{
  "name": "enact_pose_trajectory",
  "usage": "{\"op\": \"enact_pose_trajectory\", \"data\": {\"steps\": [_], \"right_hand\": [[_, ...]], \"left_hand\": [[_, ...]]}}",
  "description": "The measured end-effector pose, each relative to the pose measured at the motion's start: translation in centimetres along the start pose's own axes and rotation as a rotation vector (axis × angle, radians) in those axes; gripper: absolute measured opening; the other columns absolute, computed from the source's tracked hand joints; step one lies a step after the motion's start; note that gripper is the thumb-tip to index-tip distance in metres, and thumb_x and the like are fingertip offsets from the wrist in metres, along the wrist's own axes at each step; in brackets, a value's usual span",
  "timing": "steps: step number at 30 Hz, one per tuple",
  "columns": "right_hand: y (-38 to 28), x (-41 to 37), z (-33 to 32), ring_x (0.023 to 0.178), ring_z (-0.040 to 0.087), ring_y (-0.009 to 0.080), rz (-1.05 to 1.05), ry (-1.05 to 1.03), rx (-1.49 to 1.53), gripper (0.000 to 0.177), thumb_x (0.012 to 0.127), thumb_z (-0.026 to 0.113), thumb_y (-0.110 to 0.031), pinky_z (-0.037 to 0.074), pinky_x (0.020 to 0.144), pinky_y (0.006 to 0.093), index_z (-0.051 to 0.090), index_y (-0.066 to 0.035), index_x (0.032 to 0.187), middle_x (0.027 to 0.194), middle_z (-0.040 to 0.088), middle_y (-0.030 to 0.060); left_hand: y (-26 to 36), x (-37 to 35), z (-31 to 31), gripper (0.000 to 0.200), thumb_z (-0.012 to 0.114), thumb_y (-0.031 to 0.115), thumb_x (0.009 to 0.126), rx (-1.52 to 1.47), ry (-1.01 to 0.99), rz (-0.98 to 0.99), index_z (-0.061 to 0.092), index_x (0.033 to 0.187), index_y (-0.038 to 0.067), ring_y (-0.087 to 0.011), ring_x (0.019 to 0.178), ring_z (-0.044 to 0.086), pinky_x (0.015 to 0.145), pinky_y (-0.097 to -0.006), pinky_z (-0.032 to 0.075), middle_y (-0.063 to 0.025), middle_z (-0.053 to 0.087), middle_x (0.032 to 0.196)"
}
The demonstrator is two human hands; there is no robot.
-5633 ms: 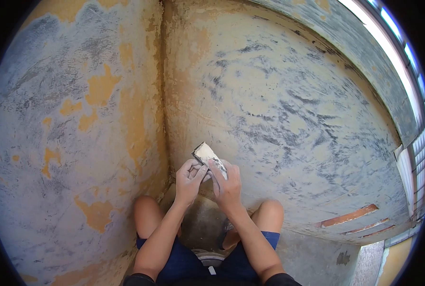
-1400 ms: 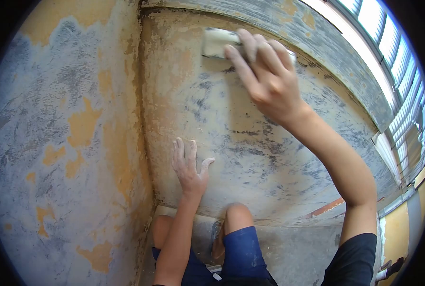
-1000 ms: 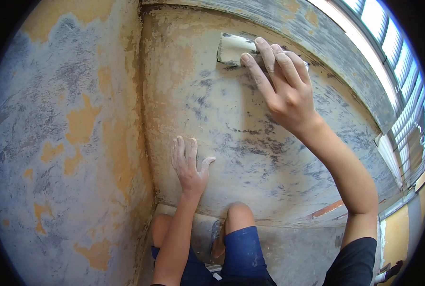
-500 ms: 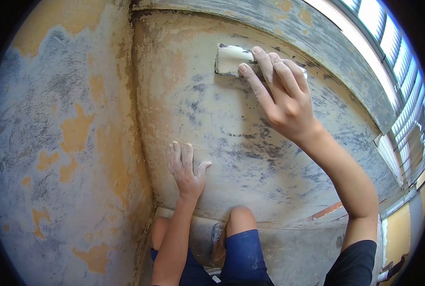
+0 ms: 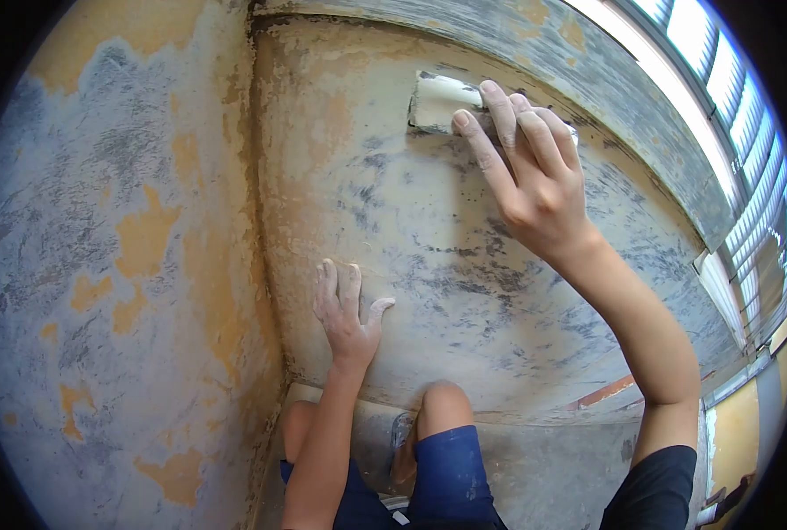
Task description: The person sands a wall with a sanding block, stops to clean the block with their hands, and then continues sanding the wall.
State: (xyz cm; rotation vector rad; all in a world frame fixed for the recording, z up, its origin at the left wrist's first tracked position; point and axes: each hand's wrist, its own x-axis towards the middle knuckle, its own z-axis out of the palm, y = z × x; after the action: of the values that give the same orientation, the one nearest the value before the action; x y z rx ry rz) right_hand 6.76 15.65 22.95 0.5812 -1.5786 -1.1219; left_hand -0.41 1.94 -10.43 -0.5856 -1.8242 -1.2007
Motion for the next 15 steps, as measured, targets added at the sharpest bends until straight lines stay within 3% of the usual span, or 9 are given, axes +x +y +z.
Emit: {"op": "enact_pose_trajectory", "data": {"steps": [8,15], "right_hand": [[-3.1,8.9,4.2,0.12,0.068,0.0309,-0.013,0.119,0.004,0.039,0.089,0.074,-0.011,0.054,0.103,0.0426,0.079,-0.003,0.127,0.132,0.074,0.0237],[-0.6,-0.9,-0.8,0.118,0.069,0.0311,0.021,-0.025,0.009,0.038,0.09,0.073,-0.01,0.054,0.104,0.0435,0.079,-0.002,0.126,0.132,0.074,0.024]], "left_hand": [[0.1,0.0,0.2,0.087,0.088,0.04,0.087,-0.012,0.023,0.0,0.051,0.16,0.01,-0.051,0.154,0.036,0.122,-0.0618,0.032,-0.0293,0.036,0.169],[-0.1,0.0,0.1,0.089,0.088,0.04,0.086,0.0,0.014,0.014,0.05,0.16,0.01,-0.0512,0.154,0.036,0.122,-0.0612,0.033,-0.0294,0.036,0.169]]}}
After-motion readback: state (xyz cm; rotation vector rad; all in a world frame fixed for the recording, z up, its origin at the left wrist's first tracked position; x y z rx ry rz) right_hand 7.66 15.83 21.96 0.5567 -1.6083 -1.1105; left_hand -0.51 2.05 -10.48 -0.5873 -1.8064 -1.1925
